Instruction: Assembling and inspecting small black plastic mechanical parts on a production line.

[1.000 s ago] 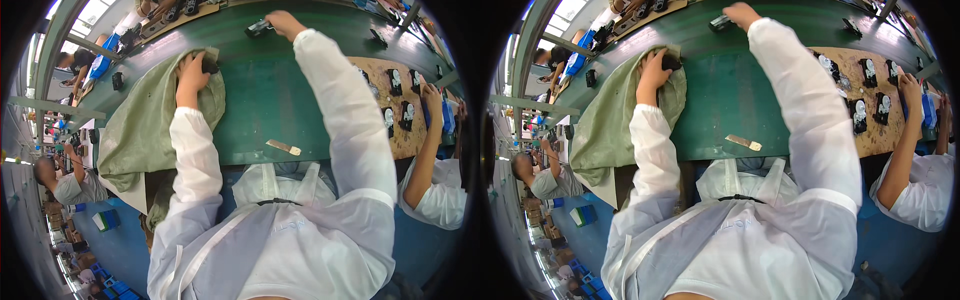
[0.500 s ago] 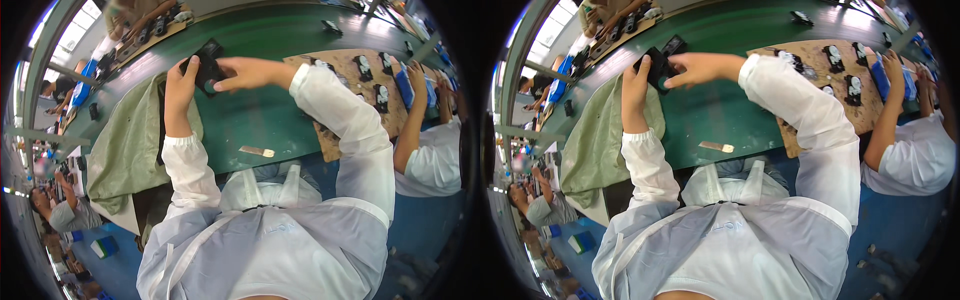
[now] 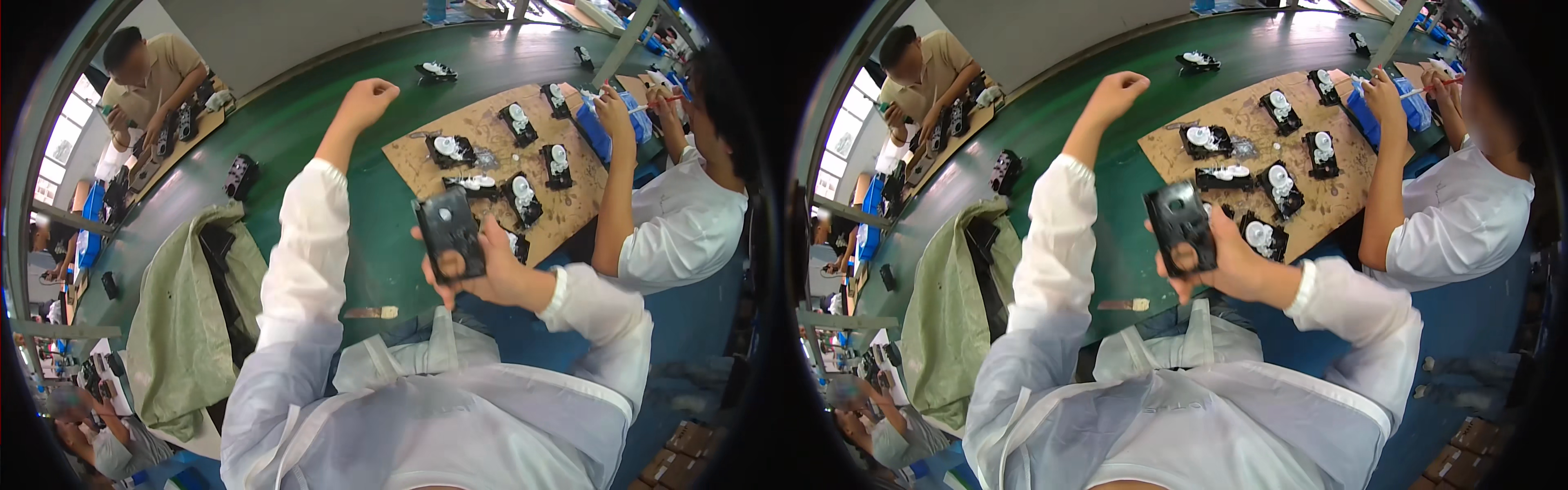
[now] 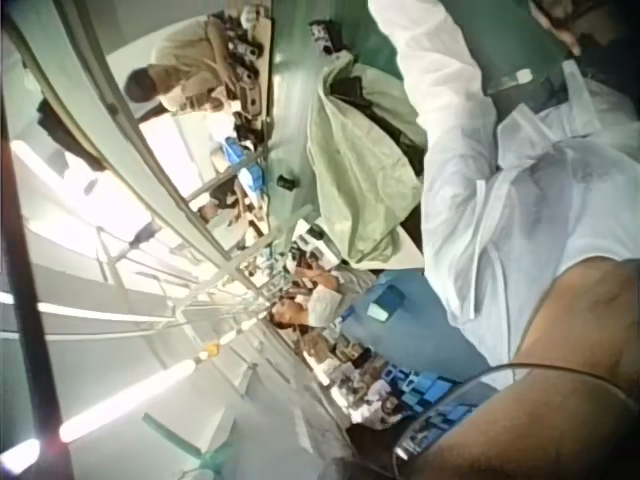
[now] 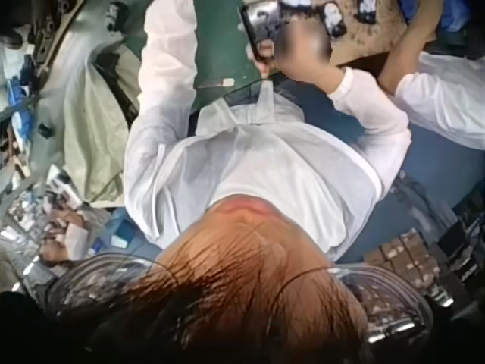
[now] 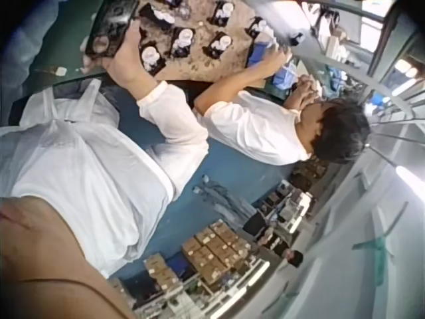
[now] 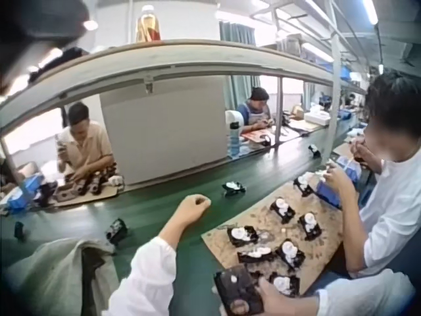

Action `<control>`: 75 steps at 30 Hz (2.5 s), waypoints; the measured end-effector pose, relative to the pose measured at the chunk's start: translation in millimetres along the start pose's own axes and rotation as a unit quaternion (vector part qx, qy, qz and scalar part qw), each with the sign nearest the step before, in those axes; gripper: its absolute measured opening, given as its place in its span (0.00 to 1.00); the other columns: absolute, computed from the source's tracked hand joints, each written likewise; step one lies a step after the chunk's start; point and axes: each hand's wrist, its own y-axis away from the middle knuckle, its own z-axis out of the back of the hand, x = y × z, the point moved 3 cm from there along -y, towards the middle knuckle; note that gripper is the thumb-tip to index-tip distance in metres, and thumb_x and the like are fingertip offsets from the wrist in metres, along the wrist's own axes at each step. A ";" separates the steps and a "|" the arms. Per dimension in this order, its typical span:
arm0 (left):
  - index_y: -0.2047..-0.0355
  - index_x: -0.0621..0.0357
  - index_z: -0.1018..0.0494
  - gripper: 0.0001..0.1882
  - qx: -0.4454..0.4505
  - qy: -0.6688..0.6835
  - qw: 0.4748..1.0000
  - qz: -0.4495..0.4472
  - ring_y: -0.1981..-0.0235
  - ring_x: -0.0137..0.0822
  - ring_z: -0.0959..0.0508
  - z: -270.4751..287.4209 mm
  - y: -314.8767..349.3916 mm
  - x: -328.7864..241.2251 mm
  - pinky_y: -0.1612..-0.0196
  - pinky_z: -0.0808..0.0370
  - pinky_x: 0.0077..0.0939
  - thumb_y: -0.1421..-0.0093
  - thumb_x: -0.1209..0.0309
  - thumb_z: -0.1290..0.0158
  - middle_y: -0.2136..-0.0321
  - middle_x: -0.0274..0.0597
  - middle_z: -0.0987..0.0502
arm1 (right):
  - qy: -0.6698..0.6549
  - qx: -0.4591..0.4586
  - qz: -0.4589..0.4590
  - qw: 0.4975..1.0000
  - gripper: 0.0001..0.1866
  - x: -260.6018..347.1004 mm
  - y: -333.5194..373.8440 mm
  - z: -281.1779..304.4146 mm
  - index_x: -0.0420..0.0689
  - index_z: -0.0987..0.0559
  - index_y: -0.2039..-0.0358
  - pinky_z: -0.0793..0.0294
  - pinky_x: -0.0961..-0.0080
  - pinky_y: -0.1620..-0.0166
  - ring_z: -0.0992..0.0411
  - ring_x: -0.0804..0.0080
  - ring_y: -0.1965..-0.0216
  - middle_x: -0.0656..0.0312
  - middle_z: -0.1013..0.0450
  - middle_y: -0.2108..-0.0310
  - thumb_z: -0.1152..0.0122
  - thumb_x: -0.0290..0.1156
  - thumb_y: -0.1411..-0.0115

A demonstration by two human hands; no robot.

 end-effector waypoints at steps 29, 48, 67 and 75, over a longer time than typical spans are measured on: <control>0.68 0.60 0.28 0.07 -0.401 0.259 0.861 -0.172 0.80 0.23 0.37 39.4 173.9 -128.7 0.76 0.40 0.17 0.34 0.71 0.51 0.79 0.32 0.30 | 0.386 -0.245 0.411 0.789 0.31 35.9 -23.3 -65.9 0.32 0.37 0.38 0.32 0.76 0.63 0.31 0.69 0.70 0.57 0.26 0.68 0.62 0.48 0.27; 0.69 0.60 0.29 0.09 -0.366 0.233 0.897 -0.085 0.79 0.22 0.36 60.9 238.8 -133.7 0.75 0.38 0.16 0.33 0.70 0.53 0.80 0.32 0.30 | 0.440 -0.165 0.443 0.764 0.32 13.4 -87.5 -93.8 0.31 0.38 0.37 0.33 0.74 0.53 0.30 0.67 0.60 0.53 0.26 0.57 0.68 0.48 0.25; 0.68 0.62 0.30 0.07 -0.390 0.206 0.895 -0.070 0.78 0.22 0.34 55.8 246.4 -124.5 0.75 0.37 0.16 0.33 0.72 0.53 0.77 0.35 0.27 | 0.464 -0.116 0.413 0.775 0.31 14.9 -90.5 -93.6 0.30 0.40 0.36 0.32 0.71 0.56 0.30 0.62 0.63 0.49 0.26 0.60 0.67 0.45 0.25; 0.69 0.62 0.31 0.07 -0.404 0.185 0.894 -0.063 0.79 0.21 0.35 56.4 260.5 -122.6 0.76 0.37 0.16 0.33 0.73 0.53 0.77 0.35 0.27 | 0.440 -0.103 0.382 0.806 0.32 9.3 -87.5 -100.8 0.29 0.40 0.36 0.32 0.71 0.55 0.30 0.63 0.63 0.49 0.26 0.58 0.68 0.46 0.25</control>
